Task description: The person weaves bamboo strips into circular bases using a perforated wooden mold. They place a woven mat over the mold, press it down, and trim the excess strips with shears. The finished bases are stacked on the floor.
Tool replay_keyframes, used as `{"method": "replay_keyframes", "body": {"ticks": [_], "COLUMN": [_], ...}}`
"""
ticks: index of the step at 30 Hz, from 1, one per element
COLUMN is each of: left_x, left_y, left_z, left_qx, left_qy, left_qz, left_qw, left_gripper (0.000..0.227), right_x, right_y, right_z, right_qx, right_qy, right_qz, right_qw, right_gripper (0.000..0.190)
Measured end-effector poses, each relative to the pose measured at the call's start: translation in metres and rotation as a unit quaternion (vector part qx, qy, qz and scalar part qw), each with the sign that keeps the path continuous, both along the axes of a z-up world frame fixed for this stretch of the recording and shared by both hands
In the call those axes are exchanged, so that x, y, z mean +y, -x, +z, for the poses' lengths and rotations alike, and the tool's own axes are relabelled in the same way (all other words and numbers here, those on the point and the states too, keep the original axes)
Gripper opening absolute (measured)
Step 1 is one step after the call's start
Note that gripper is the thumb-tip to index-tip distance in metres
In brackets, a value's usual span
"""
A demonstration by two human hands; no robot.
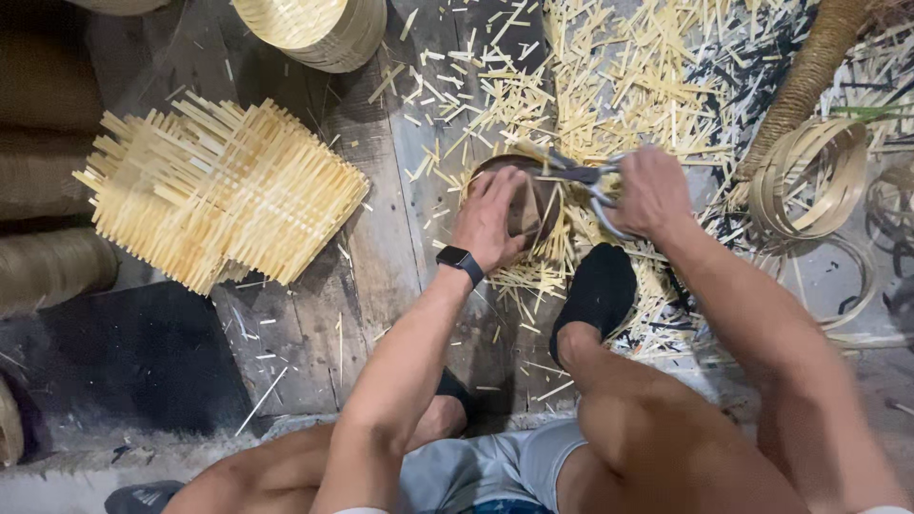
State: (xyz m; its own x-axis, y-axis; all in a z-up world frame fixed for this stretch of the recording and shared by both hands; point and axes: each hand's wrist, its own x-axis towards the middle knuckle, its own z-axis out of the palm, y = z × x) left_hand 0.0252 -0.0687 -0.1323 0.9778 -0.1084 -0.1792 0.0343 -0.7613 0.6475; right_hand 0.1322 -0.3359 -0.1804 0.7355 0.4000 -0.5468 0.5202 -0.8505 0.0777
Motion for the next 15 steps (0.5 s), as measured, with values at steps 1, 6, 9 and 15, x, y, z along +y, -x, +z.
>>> {"method": "replay_keyframes", "body": {"ticks": [1,6,9,15], "left_x": [0.001,-0.006,-0.024,-0.024], "left_y": [-0.001,0.003,0.013,0.012], "left_z": [0.001,0.009,0.011,-0.002], "left_qx": [0.008,-0.027,-0.009,-0.047], "left_qy": [-0.004,-0.092,-0.065,-0.076], "left_qz": [-0.020,-0.036,0.092,0.047], "left_qw": [1.000,0.995,0.994,0.995], "left_gripper": [0.095,0.094,0.095,0.091], "right_x": [0.001,-0.011,-0.021,-0.014], "right_y": [-0.001,-0.007,-0.011,-0.001], "right_z": [-0.002,-0.005,-0.004,-0.010], "right_qx": [-0.006,0.112,-0.018,-0.114], "right_qy": [-0.017,-0.017,-0.081,-0.104], "right_qz": [-0.004,-0.071,-0.013,0.067], "right_qw": [1.000,0.991,0.996,0.986], "right_gripper": [0.059,0.029,0.061,0.071]}}
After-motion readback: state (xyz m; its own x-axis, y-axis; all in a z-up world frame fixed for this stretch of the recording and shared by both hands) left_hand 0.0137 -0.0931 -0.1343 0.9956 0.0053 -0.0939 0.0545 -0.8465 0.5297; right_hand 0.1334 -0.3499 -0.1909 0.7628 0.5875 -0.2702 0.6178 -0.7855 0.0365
